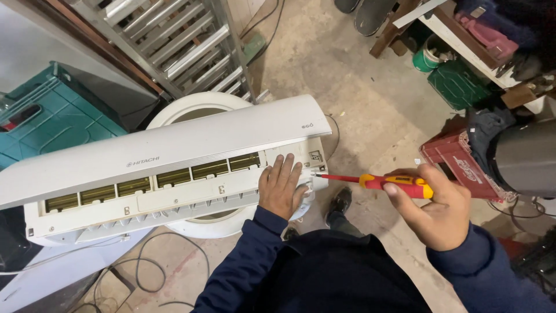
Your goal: Disassembling and working on the electrical component section of an air conditioning unit using a screwdriver.
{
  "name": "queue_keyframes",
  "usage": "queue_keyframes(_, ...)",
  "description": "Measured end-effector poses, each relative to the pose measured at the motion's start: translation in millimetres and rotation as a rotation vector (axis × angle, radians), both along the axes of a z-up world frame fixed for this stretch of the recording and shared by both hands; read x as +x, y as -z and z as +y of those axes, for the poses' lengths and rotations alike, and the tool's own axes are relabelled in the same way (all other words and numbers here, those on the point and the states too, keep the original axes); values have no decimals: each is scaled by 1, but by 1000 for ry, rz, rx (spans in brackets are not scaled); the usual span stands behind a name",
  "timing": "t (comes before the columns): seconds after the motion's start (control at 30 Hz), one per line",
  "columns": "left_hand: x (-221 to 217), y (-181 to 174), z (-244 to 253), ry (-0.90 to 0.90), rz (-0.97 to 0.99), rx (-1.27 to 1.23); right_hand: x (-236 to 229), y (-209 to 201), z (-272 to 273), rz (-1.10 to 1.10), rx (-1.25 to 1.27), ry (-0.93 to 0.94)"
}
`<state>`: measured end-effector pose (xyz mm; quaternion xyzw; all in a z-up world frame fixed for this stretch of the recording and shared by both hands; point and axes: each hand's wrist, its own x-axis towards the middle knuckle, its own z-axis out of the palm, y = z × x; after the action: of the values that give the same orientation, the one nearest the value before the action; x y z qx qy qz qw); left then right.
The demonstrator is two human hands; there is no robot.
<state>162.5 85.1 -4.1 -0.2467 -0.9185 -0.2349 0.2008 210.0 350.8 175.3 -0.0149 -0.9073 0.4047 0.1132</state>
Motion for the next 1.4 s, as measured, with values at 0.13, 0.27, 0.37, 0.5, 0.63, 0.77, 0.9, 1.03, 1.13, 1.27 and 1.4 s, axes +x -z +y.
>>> queue_keyframes(0.13,0,19,-1,-33,79,23,-17,-11,-10,86,59,-92)
queue_keyframes(0.27,0,22,-1,-66,124,14,-31,-17,-15,63,137,-142)
queue_keyframes(0.37,1,21,0,-112,152,-10,-42,-18,-22,89,187,-172)
queue_keyframes(0.5,-1,22,2,-126,153,1,-51,-24,-32,3,266,-177)
queue_keyframes(0.63,-1,22,3,-125,157,26,-58,-29,-41,-29,263,-222)
queue_keyframes(0.77,1,24,2,-127,151,35,-64,-27,-49,-8,192,-311)
queue_keyframes(0.9,-1,29,2,-117,160,34,-73,-26,-53,63,360,-397)
queue_keyframes(1.03,-2,32,3,-93,142,41,-79,-31,-54,84,389,-467)
queue_keyframes(1.13,-2,33,2,-79,130,47,-82,-33,-58,75,399,-492)
queue_keyframes(1.27,-2,33,2,-73,132,62,-85,-33,-64,95,411,-524)
queue_keyframes(1.4,-2,34,1,-74,131,75,-87,-33,-66,148,440,-572)
